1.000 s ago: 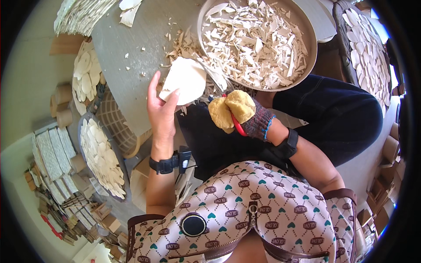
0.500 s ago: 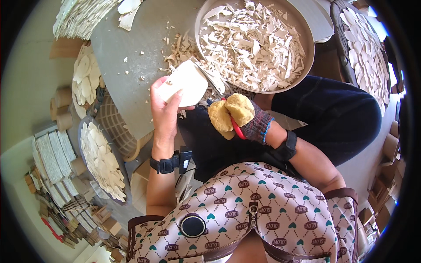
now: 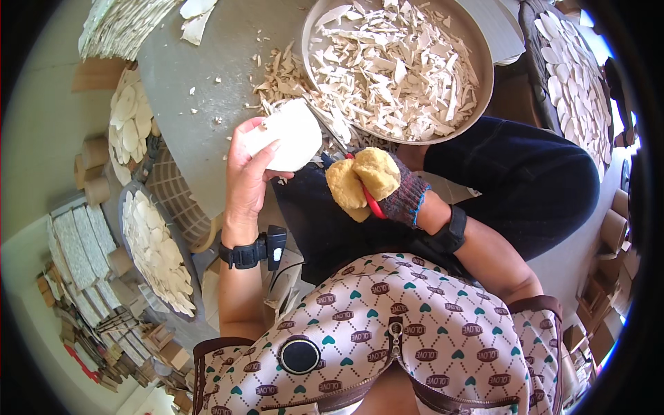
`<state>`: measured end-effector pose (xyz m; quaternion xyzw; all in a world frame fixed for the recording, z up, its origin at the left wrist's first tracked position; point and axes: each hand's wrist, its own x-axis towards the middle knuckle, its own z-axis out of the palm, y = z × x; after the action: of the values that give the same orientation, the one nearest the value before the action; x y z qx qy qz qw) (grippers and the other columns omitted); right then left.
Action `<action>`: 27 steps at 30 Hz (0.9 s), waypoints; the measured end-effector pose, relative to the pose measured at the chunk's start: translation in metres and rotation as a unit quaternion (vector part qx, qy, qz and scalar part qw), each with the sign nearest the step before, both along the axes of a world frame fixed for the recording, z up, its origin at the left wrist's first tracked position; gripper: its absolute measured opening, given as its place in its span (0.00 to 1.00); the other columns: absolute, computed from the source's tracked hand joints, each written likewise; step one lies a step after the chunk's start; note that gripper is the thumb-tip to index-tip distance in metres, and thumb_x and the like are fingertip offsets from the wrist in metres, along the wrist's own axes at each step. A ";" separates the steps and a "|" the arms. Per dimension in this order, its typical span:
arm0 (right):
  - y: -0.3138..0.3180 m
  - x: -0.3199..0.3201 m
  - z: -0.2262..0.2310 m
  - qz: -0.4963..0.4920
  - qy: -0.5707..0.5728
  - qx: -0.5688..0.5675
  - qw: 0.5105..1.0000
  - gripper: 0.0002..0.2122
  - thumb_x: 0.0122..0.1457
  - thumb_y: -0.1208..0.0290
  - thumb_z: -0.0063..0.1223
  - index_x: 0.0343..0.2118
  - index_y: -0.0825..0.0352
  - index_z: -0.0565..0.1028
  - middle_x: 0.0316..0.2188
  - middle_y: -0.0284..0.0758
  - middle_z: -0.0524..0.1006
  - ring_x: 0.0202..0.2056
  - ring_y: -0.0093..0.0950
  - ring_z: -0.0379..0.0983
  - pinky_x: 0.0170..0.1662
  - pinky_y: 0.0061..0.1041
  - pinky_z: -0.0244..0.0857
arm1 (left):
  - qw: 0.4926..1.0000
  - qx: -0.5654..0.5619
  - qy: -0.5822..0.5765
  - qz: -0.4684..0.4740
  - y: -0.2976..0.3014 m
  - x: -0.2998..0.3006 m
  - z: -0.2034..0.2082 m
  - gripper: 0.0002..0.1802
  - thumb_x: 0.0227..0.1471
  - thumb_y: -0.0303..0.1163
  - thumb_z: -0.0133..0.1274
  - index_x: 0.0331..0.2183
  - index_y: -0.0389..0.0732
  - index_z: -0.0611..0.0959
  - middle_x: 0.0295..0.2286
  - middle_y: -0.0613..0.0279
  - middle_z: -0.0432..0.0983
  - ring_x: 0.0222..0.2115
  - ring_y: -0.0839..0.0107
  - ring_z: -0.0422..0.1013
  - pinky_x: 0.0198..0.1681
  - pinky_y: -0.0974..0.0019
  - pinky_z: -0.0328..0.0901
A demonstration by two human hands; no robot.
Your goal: The person uses shears to cut thin slices from large white root-like pieces, allowing the slices to fall into a round tray. They pick up additional pieces from a stack and repeat the slicing action.
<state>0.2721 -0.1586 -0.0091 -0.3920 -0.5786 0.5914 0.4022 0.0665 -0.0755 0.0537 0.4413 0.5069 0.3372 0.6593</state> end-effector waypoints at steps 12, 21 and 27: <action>0.001 0.001 -0.010 0.010 -0.054 0.105 0.993 0.10 0.48 0.75 0.50 0.36 0.66 0.70 0.34 0.39 0.74 0.38 0.34 0.71 0.41 0.26 0.66 | 0.994 0.066 -0.013 0.087 0.004 -0.003 -0.004 0.27 0.45 0.19 0.50 0.48 0.35 0.61 0.38 0.54 0.71 0.35 0.72 0.71 0.37 0.71 0.68; -0.008 0.014 0.008 0.020 -0.120 0.083 0.989 0.08 0.55 0.69 0.50 0.31 0.68 0.74 0.30 0.37 0.76 0.31 0.24 0.73 0.36 0.25 0.67 | 0.984 0.136 0.048 0.102 0.012 -0.003 -0.002 0.24 0.47 0.19 0.48 0.47 0.32 0.62 0.37 0.54 0.73 0.37 0.74 0.70 0.41 0.72 0.65; -0.019 0.010 -0.022 0.097 0.051 0.033 0.993 0.17 0.58 0.64 0.37 0.18 0.69 0.71 0.16 0.40 0.71 0.20 0.34 0.67 0.27 0.31 0.63 | 0.945 0.018 0.105 -0.309 0.064 -0.006 0.051 0.23 0.44 0.20 0.45 0.46 0.33 0.67 0.40 0.57 0.70 0.40 0.73 0.68 0.44 0.71 0.63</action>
<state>0.2822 -0.1778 -0.0312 -0.2896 -0.6121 0.6274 0.3845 0.0609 -0.0114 0.1044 0.6211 0.4060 0.0776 0.6659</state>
